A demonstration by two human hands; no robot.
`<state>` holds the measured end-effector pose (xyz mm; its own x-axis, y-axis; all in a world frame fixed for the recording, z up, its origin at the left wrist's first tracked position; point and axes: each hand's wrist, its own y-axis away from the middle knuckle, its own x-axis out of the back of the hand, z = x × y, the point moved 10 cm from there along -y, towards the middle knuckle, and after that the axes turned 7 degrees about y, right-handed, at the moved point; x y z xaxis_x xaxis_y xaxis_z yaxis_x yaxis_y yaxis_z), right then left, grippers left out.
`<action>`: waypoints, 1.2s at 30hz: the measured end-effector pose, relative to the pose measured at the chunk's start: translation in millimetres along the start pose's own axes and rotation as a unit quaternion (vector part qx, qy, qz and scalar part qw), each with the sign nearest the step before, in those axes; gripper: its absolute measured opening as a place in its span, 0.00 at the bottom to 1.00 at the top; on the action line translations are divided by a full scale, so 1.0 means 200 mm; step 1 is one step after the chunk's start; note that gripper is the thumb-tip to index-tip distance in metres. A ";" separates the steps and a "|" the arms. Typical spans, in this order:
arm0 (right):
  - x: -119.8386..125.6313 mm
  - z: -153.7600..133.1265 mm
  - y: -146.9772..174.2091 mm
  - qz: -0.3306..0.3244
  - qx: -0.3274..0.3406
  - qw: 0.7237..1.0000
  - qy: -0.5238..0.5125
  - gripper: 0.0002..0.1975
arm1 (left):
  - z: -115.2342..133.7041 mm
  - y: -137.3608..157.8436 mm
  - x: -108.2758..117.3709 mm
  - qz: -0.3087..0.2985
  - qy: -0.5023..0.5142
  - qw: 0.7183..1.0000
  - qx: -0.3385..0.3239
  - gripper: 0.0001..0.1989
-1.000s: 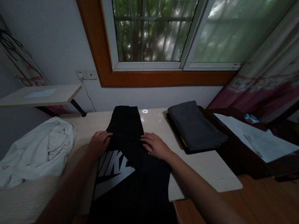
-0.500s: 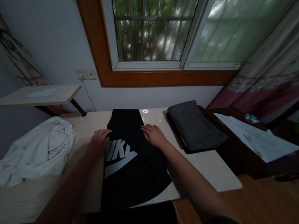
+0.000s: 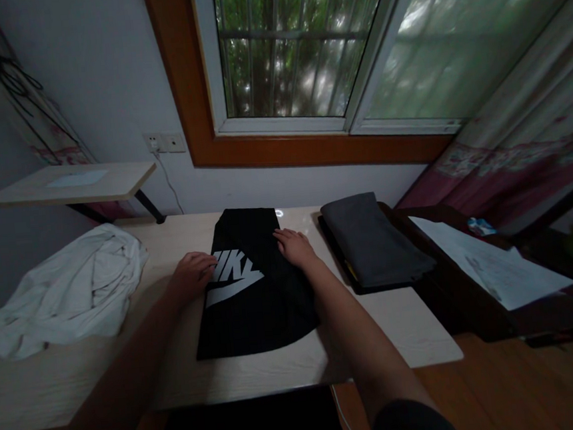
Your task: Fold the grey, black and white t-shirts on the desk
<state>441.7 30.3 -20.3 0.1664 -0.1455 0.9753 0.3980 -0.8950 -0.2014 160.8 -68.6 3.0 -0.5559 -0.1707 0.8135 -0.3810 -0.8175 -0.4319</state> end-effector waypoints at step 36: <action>0.58 -0.90 0.51 -0.012 0.186 0.930 -0.316 0.02 | 0.01 0.02 0.01 0.015 0.063 0.998 0.000 0.20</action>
<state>338.7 -153.5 89.1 0.6030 0.2547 0.7560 0.6741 -0.6694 -0.3122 160.1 -73.3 3.8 -0.6559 -0.1252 0.7444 -0.3628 -0.8125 -0.4564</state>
